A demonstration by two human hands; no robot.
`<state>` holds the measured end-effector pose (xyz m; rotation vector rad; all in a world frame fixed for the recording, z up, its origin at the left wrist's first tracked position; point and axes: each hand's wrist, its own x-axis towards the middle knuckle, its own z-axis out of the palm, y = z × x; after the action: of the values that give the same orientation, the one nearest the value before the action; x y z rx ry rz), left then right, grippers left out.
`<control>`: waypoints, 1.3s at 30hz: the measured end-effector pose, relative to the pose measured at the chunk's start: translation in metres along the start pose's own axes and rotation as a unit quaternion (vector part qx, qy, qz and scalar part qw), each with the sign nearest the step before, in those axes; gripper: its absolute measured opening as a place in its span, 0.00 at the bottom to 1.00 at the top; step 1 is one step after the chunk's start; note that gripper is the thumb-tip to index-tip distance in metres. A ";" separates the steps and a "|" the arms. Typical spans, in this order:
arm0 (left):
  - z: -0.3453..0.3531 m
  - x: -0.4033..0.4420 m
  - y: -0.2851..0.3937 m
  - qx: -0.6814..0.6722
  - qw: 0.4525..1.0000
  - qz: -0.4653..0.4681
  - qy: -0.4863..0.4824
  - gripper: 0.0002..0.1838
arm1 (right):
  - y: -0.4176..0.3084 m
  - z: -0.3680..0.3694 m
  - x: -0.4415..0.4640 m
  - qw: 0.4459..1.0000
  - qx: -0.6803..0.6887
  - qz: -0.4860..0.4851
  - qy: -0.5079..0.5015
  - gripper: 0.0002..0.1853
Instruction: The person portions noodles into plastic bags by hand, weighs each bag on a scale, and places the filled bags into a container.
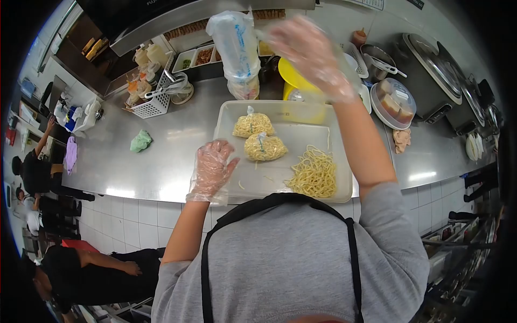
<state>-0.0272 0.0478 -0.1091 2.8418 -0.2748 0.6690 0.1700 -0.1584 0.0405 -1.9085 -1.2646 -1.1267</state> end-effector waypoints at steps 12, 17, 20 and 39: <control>0.014 0.124 -0.091 -0.627 0.678 -0.382 -0.043 0.21 | -0.008 0.056 0.090 0.983 0.033 -0.012 -0.179 0.19; 0.062 0.147 -0.089 -0.714 0.587 -0.380 -0.049 0.19 | -0.013 0.051 0.085 0.987 0.007 0.013 -0.159 0.20; 0.071 0.161 -0.075 -0.755 0.550 -0.358 -0.017 0.18 | -0.018 0.056 0.092 0.961 -0.146 -0.010 -0.236 0.18; 0.068 0.173 -0.084 -0.692 0.635 -0.343 0.029 0.21 | -0.011 0.041 0.092 0.992 0.052 0.014 0.112 0.05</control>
<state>0.1726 0.0895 -0.1027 1.2061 0.2502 0.1530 0.1909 -0.0813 0.1020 -1.6661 -1.1467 -1.2001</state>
